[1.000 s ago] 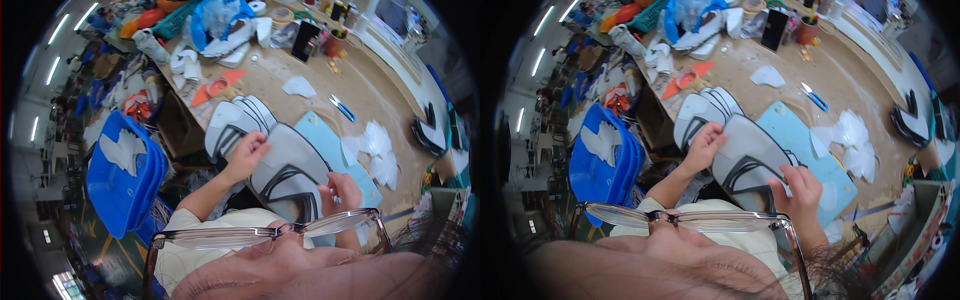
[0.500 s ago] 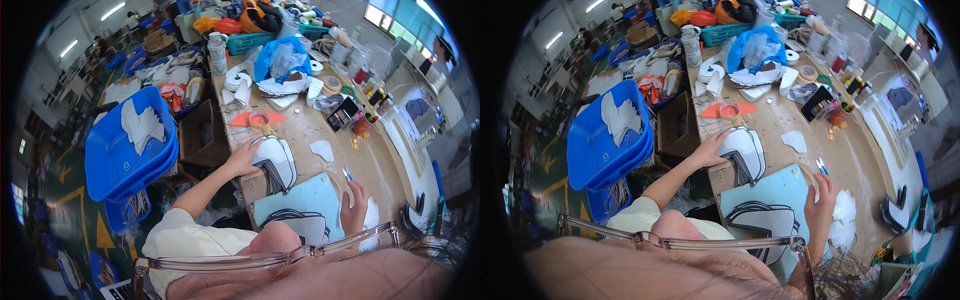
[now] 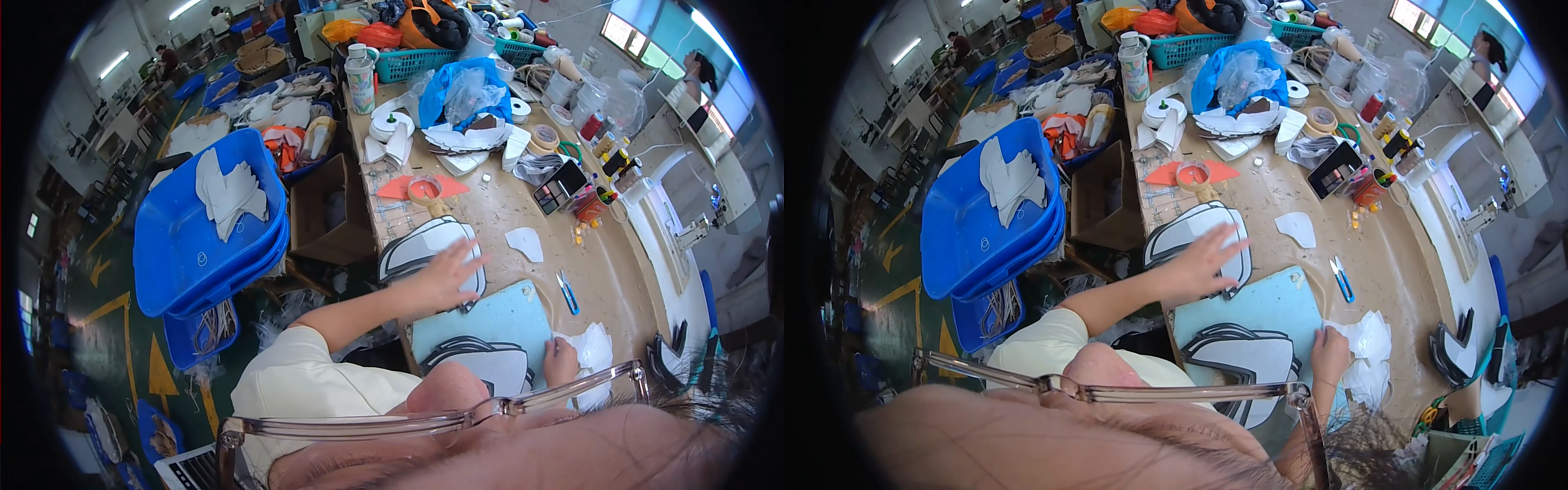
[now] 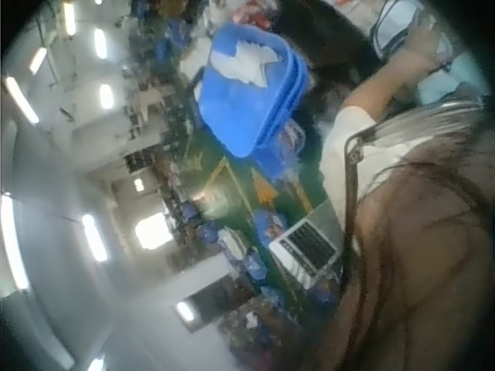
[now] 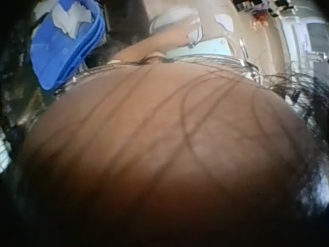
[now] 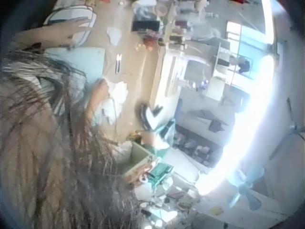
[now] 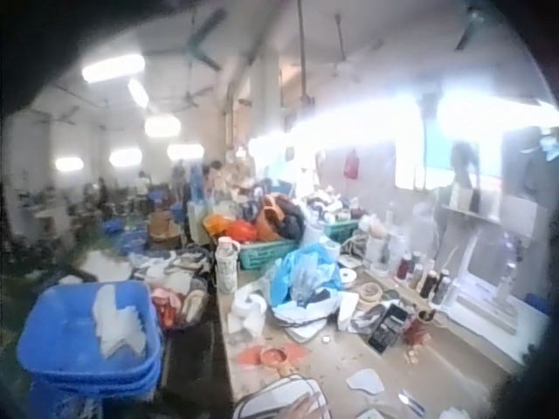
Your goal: The person takes white lining pieces from an upper shelf, places them onto shoe upper components on the workbench, and taps the components with a hammer.
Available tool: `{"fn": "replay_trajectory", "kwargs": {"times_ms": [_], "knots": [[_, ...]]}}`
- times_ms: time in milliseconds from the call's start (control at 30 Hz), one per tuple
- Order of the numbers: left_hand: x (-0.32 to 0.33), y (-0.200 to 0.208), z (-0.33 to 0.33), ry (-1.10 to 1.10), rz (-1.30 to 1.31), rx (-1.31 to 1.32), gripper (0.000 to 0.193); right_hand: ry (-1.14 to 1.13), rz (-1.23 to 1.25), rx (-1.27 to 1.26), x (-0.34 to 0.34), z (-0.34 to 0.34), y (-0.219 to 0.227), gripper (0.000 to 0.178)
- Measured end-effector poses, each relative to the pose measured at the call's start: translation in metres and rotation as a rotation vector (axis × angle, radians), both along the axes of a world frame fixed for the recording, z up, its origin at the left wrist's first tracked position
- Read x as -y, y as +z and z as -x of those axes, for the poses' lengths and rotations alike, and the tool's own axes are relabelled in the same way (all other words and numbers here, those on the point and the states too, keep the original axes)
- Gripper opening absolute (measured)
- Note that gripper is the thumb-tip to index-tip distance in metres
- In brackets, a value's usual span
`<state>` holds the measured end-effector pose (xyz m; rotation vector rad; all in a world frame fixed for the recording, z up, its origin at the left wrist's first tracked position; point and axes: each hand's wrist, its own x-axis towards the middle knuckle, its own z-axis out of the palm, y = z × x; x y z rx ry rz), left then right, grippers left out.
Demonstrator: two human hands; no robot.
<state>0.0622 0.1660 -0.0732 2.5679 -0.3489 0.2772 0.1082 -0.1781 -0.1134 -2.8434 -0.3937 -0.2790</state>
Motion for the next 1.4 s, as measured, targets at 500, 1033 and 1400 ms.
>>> {"fn": "replay_trajectory", "kwargs": {"times_ms": [500, 1033, 1400], "knots": [[0.088, 0.013, 0.064, -0.375, 0.681, -0.526, 0.034, -0.263, -1.039, -0.76, -0.022, 0.157, 0.068, 0.012], [0.107, -0.019, 0.037, -0.246, 0.498, -0.36, 0.015, -0.356, -0.839, -0.453, -0.029, 0.127, 0.034, 0.013], [0.07, -0.005, 0.028, -0.384, 0.574, -0.534, 0.025, -0.138, -0.811, -0.185, -0.03, 0.151, 0.047, 0.014]]}}
